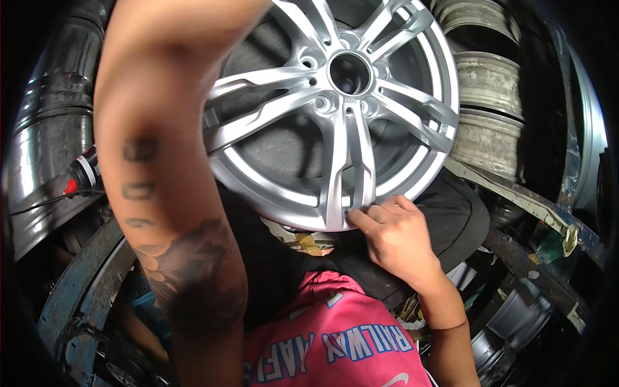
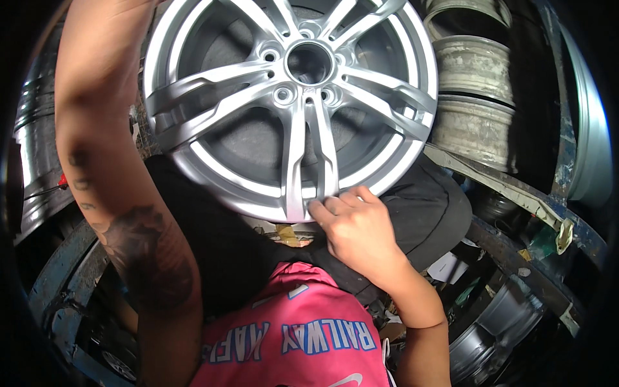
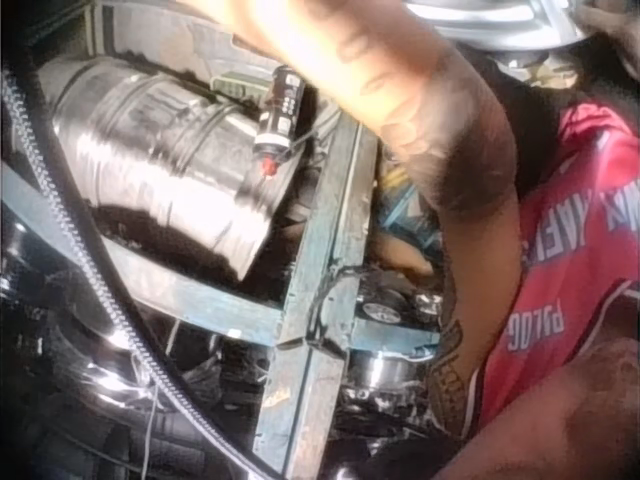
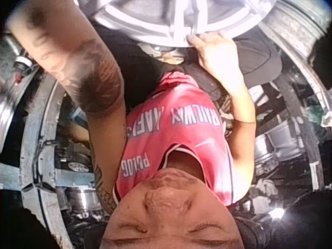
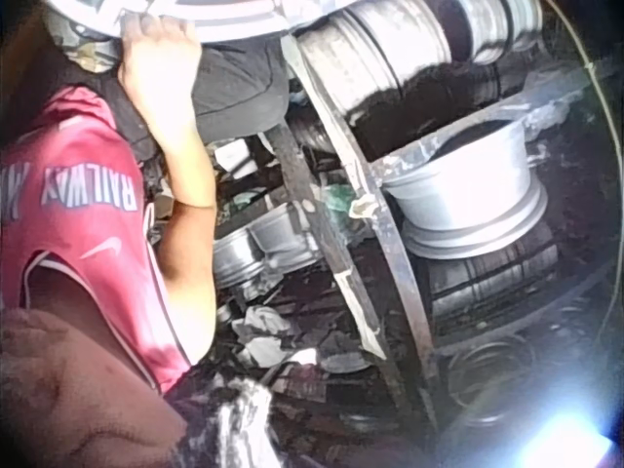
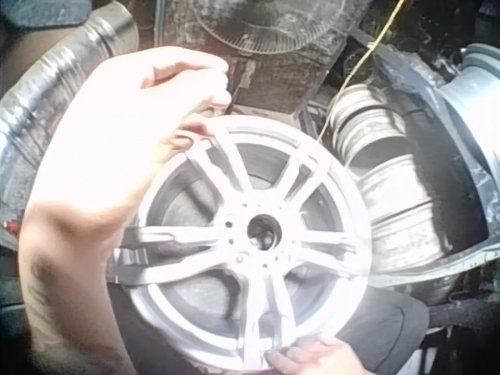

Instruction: The person sands small metal components with sandpaper and fits them onto the spokes of an alloy wheel rim by hand while seated in a workshop.

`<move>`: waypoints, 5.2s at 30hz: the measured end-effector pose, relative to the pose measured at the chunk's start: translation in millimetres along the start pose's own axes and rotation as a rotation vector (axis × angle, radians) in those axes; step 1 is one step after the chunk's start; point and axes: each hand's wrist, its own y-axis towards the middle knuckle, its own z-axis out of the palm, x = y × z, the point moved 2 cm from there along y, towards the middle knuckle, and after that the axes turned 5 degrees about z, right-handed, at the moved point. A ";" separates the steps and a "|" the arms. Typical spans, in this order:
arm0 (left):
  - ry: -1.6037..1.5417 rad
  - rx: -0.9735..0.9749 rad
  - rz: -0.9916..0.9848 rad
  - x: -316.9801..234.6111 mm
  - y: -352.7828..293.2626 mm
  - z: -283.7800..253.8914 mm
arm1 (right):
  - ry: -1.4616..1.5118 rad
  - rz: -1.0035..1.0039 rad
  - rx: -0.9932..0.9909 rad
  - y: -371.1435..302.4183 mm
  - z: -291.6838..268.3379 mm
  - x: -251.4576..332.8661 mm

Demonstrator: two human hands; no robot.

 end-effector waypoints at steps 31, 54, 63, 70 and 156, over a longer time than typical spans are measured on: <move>-0.136 -0.005 -0.303 -8.4 -24.6 7.5 | 0.387 0.290 0.020 -5.0 2.7 -1.4; -0.131 0.046 -0.295 -9.7 -29.3 8.0 | 0.280 0.133 0.005 -5.3 5.6 -8.0; -0.152 0.032 -0.279 -7.4 -24.5 8.4 | 0.165 0.119 0.012 0.0 4.1 -0.8; -0.184 0.005 -0.253 -6.1 -16.7 9.0 | 0.153 0.121 0.002 -0.6 5.9 -4.8; -0.392 0.832 -0.779 -36.2 -44.7 106.2 | 1.017 0.200 -0.724 14.6 -42.5 -61.7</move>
